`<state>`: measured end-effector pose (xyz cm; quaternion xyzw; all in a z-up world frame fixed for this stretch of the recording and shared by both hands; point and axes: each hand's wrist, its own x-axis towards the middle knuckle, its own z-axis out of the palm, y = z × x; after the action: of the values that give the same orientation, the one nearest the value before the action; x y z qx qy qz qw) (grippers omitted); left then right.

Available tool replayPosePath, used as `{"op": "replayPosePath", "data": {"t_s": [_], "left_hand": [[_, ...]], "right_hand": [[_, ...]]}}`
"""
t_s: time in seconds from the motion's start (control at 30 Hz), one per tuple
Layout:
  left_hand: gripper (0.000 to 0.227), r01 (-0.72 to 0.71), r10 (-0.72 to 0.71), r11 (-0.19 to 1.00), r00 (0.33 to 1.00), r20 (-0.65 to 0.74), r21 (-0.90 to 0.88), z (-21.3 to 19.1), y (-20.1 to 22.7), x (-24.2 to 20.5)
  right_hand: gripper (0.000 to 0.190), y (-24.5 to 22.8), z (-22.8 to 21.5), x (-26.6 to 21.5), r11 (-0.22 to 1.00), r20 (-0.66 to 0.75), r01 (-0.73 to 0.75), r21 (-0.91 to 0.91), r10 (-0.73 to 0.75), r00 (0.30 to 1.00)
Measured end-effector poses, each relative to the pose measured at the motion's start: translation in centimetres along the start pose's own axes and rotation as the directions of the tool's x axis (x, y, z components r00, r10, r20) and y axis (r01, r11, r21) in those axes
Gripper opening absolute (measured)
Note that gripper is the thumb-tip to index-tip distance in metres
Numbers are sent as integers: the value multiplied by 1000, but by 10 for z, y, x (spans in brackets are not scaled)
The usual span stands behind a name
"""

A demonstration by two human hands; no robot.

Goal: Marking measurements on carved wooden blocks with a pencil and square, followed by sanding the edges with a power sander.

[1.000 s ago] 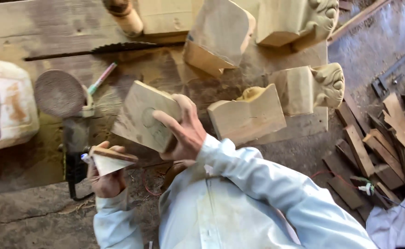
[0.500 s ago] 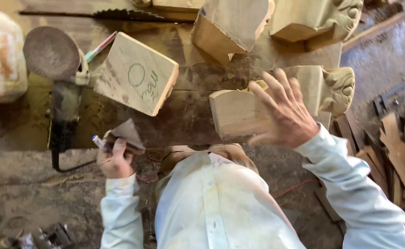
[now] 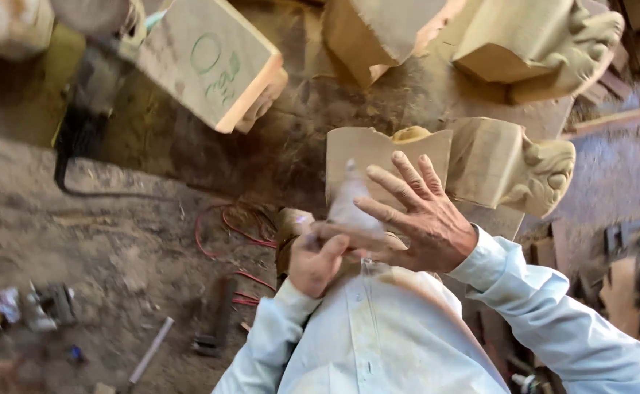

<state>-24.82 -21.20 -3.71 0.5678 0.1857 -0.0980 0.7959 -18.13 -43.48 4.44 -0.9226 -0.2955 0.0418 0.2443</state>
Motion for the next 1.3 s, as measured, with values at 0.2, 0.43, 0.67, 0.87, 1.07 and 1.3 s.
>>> {"op": "replayPosePath", "data": {"t_s": [0.2,0.43,0.67,0.87,1.07,1.3], "left_hand": [[21,317,-307,908,948,81,-274,22,-38,1],[12,219,-247,928,967,-59,-303,17,-53,7],[18,187,-215,928,975,-54,-323,11,-61,7],[21,218,-240,912,971,-21,-348,10,-62,8],[24,192,-202,905,979,13,-380,15,-49,9],[25,199,-199,898,979,40,-391,18,-36,10]], "right_hand": [[87,20,13,9,982,64,141,-122,-134,989],[72,30,16,30,979,11,199,-40,-199,980],[67,24,16,37,982,-37,171,-79,-174,984],[71,27,19,37,985,-4,160,-58,-160,987],[75,25,16,37,985,36,153,-73,-151,988],[72,23,15,39,985,32,153,-84,-151,988]]}}
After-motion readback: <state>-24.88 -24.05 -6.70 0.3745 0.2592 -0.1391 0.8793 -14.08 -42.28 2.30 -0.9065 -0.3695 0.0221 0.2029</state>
